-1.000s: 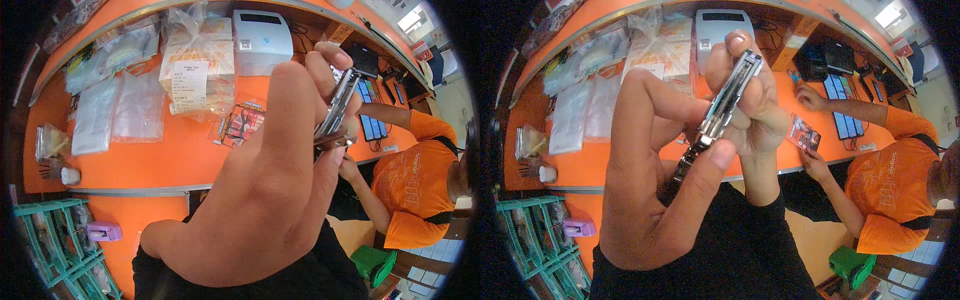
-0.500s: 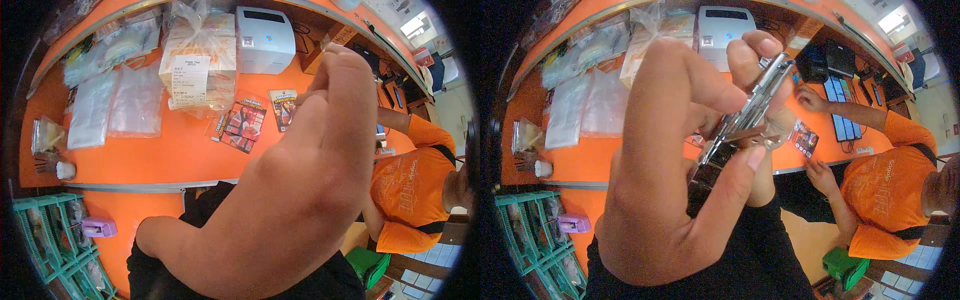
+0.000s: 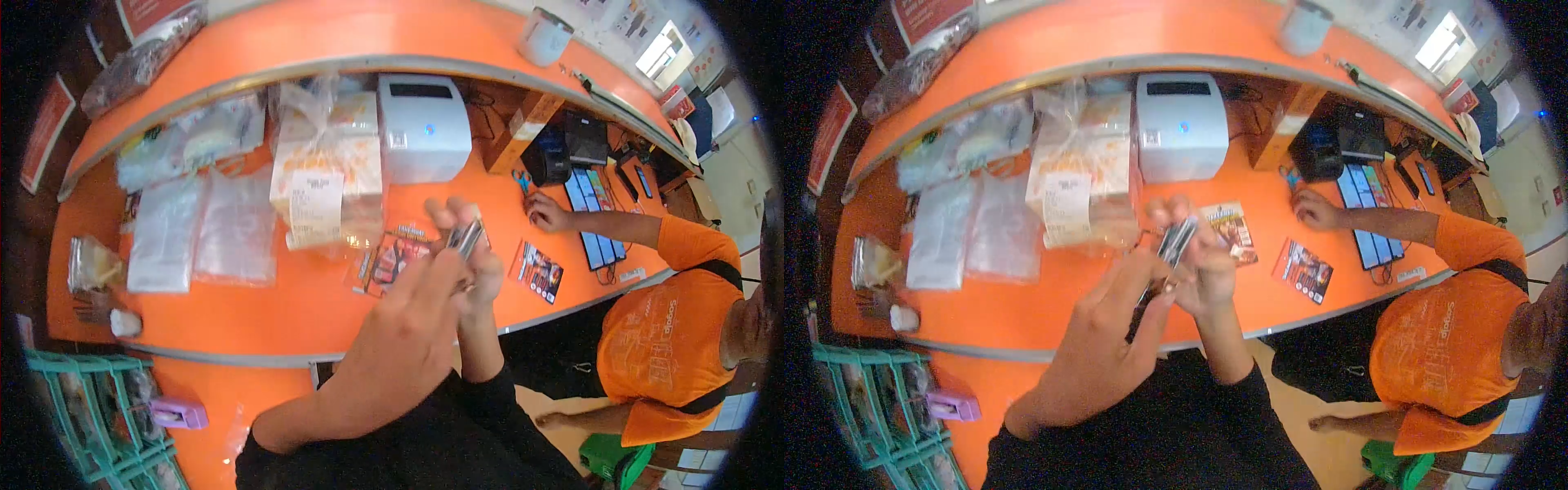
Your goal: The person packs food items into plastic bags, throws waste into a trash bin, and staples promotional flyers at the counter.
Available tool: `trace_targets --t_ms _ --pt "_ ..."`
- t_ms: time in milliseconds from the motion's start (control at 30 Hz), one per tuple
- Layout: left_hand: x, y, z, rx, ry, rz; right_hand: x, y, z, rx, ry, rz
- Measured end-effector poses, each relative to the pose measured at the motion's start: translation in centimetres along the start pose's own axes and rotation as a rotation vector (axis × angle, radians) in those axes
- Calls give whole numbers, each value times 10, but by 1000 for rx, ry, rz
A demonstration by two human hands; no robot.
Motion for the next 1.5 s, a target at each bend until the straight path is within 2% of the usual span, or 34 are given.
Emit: trace_targets --t_ms 67,133,200,267,333,400,467,500,567,600,667,700,767,900,967,1100,1167,1233,1300,1367,1433,1467,1500 --pt "0 -18 2 -19 -38 -29 -14 -2 8 61 31 128" --pt "2 -40 2 -114 -68 27 -42 -12 20 86 427 622" --pt "0 -50 0 -153 -88 53 -77 -38 34 89 495 729" --pt "2 -59 -4 -194 -102 82 -124 -94 56 118 735 1559" --pt "1 -65 -10 -169 -75 -5 -163 -154 74 145 936 1876" --pt "2 -67 -17 -151 -85 -7 -184 -211 69 109 1086 2352" --pt "4 -67 -25 -133 -94 -12 -185 -238 48 -104 891 3057" --pt "5 -68 -28 -134 -102 5 -189 -248 38 -108 887 3051" --pt "6 -69 -34 -141 -104 19 -217 -269 26 508 1094 3069" --pt "6 -70 -36 -153 -100 26 -228 -275 20 516 1080 3067" --pt "3 -72 -38 -179 -93 37 -258 -279 19 912 1061 3128" --pt "3 -69 -40 -153 -129 32 -268 -279 21 926 1047 3128" --pt "1 -66 -43 -131 -161 32 -277 -286 27 716 1246 3004" --pt "-5 -56 -45 -125 -116 13 -279 -285 36 801 1108 2902" --pt "-8 -53 -44 -141 -84 0 -266 -284 46 530 1322 2615" --pt "-13 -49 -39 -116 -48 9 -259 -291 62 550 1327 2593" --pt "-16 -47 -37 -119 -40 25 -260 -304 73 241 1192 2464" --pt "-18 -41 -37 -91 -35 54 -206 -278 64 82 1122 1733" --pt "-21 -38 -35 -99 -34 67 -126 -233 41 -75 991 1473" --pt "-20 -35 -31 -99 -41 79 -67 -204 32 -174 944 1322" --pt "-20 -33 -28 -82 -18 51 -2 -172 11 -306 683 1321" --pt "-19 -32 -26 -80 -21 56 15 -158 11 -307 686 1326" --pt "-19 -30 -25 -63 -7 44 37 -145 10 -407 548 1322"
Point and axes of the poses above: each hand's wrist, its own z-axis away from the middle knuckle, its own x-axis out of the palm, y = z × x, the point moved 6 cm from there along -z, towards the middle knuckle, and after that the axes turned 1 degree about z, right-handed, at the moved point
